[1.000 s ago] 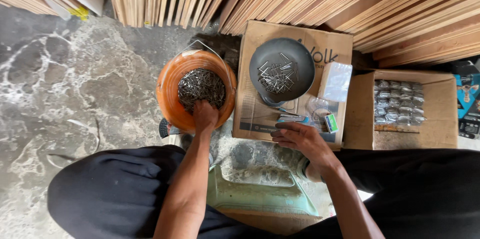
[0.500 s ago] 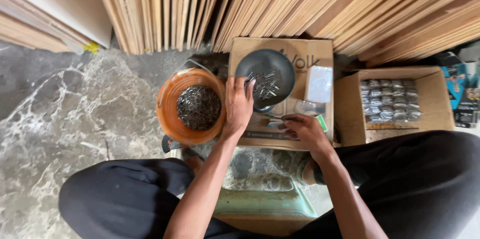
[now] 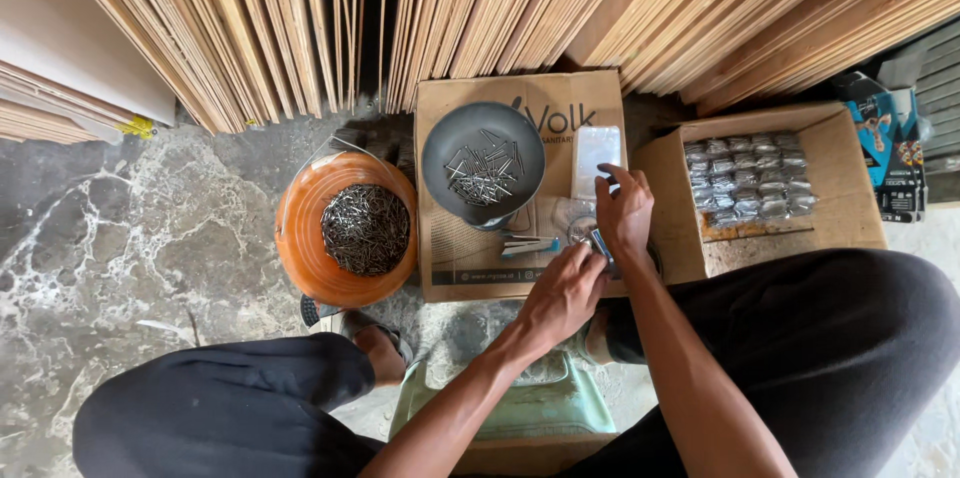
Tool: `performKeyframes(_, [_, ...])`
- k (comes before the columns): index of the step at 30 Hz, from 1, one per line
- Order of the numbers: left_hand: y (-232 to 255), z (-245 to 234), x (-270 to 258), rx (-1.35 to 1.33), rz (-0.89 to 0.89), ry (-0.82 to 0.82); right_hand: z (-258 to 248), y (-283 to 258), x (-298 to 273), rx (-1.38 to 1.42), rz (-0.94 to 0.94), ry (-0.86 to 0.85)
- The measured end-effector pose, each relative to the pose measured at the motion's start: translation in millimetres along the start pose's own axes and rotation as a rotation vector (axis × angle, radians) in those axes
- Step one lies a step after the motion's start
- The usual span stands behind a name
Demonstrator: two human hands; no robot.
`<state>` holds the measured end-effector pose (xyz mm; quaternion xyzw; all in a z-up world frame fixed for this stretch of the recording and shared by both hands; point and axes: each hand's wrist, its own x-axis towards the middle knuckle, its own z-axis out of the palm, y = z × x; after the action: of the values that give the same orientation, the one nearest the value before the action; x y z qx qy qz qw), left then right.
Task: The person transfers nails from an orange bucket into a black pan, then uses a pair of tweezers to pick up nails from the pan and place them into small plastic bags. The task involves sorting and bagging nails in a workshop setting.
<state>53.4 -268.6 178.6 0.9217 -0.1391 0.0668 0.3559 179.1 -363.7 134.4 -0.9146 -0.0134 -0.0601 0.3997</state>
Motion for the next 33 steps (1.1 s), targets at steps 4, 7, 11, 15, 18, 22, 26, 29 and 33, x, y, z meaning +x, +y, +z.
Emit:
performKeyframes(4, [-4.9, 2.6, -14.1, 0.033, -0.105, -0.086, 16.1, 10.7, -29.2, -0.107, -0.069, -0.089])
performKeyframes(7, [-12.8, -3.8, -20.3, 0.027, -0.170, -0.123, -0.4, -16.7, -50.7, -0.323, -0.210, -0.103])
performKeyframes(11, [-21.2, -5.2, -27.7, -0.003, -0.149, -0.041, 25.3, 16.3, -62.8, -0.461, -0.100, -0.063])
performKeyframes(15, [-20.0, -10.5, -32.1, -0.028, -0.195, -0.050, 31.3, 11.4, -63.1, -0.577, 0.040, -0.128])
performKeyframes(18, [-24.2, -12.3, -35.8, -0.039, -0.237, -0.060, 43.0, 27.6, -66.2, -0.468, 0.013, -0.168])
performKeyframes(22, [-29.6, -23.8, -45.6, -0.017, -0.251, -0.058, 45.1, 28.9, -67.2, -0.455, -0.082, -0.127])
performKeyframes(26, [-26.6, -65.0, -41.8, -0.111, -0.404, -0.142, 13.5, -16.6, -53.1, -0.131, 0.016, -0.248])
performKeyframes(29, [-37.6, -77.9, -47.3, -0.147, -0.477, -0.169, -15.3, -43.1, -52.6, -0.054, 0.105, -0.389])
performKeyframes(33, [-18.9, -95.9, -50.5, -0.223, -0.543, -0.204, -26.5, -45.5, -53.3, -0.393, -0.049, -0.406])
